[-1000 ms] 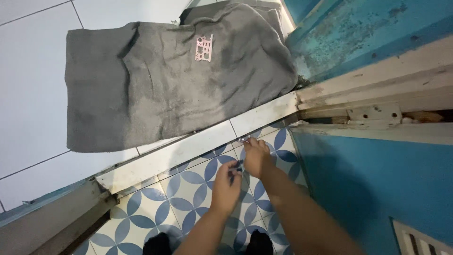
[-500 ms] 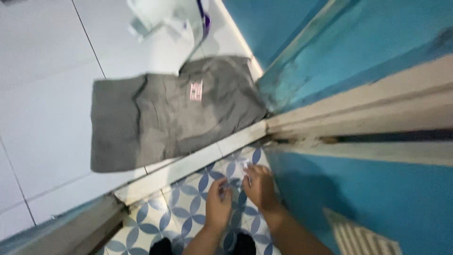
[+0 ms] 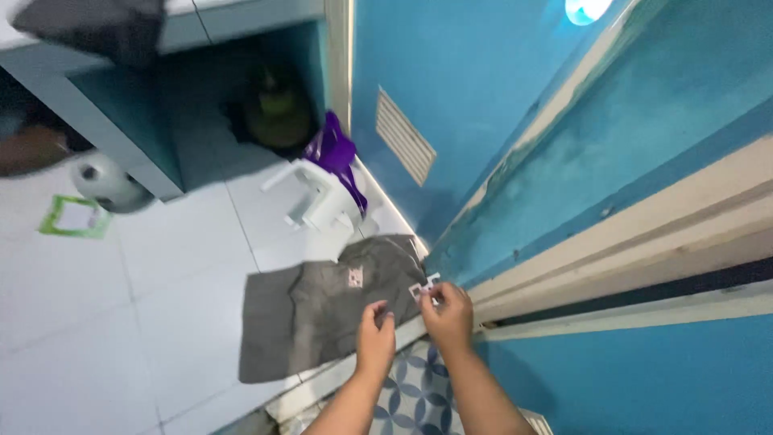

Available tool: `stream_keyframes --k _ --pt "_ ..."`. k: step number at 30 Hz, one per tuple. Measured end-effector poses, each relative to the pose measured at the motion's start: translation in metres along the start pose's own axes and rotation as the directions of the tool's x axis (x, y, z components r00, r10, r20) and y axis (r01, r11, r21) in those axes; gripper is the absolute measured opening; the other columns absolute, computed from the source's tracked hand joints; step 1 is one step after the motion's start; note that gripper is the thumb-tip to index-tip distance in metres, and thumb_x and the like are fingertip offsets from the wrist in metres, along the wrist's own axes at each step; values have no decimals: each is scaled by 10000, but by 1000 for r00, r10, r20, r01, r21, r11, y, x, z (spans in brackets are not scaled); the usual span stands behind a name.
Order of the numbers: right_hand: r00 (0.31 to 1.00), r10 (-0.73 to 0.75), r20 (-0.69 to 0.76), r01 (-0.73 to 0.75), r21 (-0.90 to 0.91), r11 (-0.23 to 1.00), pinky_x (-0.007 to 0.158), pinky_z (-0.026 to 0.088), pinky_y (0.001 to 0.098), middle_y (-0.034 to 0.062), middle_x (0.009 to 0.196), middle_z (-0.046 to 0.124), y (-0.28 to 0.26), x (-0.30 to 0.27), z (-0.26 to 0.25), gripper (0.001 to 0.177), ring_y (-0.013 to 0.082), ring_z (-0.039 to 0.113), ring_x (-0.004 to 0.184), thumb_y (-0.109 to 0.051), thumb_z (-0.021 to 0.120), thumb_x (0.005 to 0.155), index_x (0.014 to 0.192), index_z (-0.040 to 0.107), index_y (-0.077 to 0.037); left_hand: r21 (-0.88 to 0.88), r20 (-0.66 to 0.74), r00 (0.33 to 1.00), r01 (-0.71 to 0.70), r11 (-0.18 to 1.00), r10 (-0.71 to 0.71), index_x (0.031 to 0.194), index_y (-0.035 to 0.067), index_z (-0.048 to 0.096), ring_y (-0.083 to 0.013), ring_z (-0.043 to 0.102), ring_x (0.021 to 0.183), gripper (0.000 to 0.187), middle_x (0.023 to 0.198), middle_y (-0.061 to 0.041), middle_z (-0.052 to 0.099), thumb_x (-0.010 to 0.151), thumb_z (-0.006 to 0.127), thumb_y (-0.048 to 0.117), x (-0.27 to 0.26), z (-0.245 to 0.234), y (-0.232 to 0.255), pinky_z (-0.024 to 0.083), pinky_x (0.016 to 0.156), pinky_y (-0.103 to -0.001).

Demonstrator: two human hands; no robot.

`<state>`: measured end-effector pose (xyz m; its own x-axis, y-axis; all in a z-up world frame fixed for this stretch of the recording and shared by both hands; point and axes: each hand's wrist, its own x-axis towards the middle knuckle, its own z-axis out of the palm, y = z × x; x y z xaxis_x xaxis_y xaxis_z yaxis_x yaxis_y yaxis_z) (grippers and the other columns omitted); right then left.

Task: Organizing various household items including clothes, a mug, and a child's seat across different rooms.

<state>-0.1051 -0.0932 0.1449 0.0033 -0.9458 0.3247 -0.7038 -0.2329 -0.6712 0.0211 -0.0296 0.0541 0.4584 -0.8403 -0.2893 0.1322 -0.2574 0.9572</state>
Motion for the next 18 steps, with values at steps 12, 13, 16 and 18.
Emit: stream_keyframes --k 12,13,16,18 --pt "935 301 189 -344 272 898 609 527 336 55 712 718 5 35 -2 146 168 669 644 -132 761 809 888 678 -40 29 -94 985 149 988 -146 1199 51 668 -216 693 1109 283 1172 -114 733 934 649 148 19 0 52 515 984 -337" --pt "933 301 195 -347 273 897 609 527 336 55 712 718 17 37 4 146 168 669 644 -132 761 809 888 678 -40 30 -99 984 153 988 -150 1199 51 668 -216 693 1109 283 1172 -114 733 934 649 148 27 2 32 515 984 -337" --pt "919 305 250 -338 101 936 647 545 349 112 702 694 53 48 28 219 219 691 653 -117 796 802 890 631 -3 32 -132 984 126 991 -121 1182 42 686 -228 704 1110 285 1160 -127 748 912 657 130 51 8 -15 518 992 -341" --pt "916 306 262 -358 185 915 678 578 340 84 761 731 75 54 47 304 199 757 753 -108 809 743 961 612 -32 154 -157 977 170 973 -146 1194 62 683 -219 683 1120 277 1184 -111 734 945 639 174 58 9 -29 502 994 -350"
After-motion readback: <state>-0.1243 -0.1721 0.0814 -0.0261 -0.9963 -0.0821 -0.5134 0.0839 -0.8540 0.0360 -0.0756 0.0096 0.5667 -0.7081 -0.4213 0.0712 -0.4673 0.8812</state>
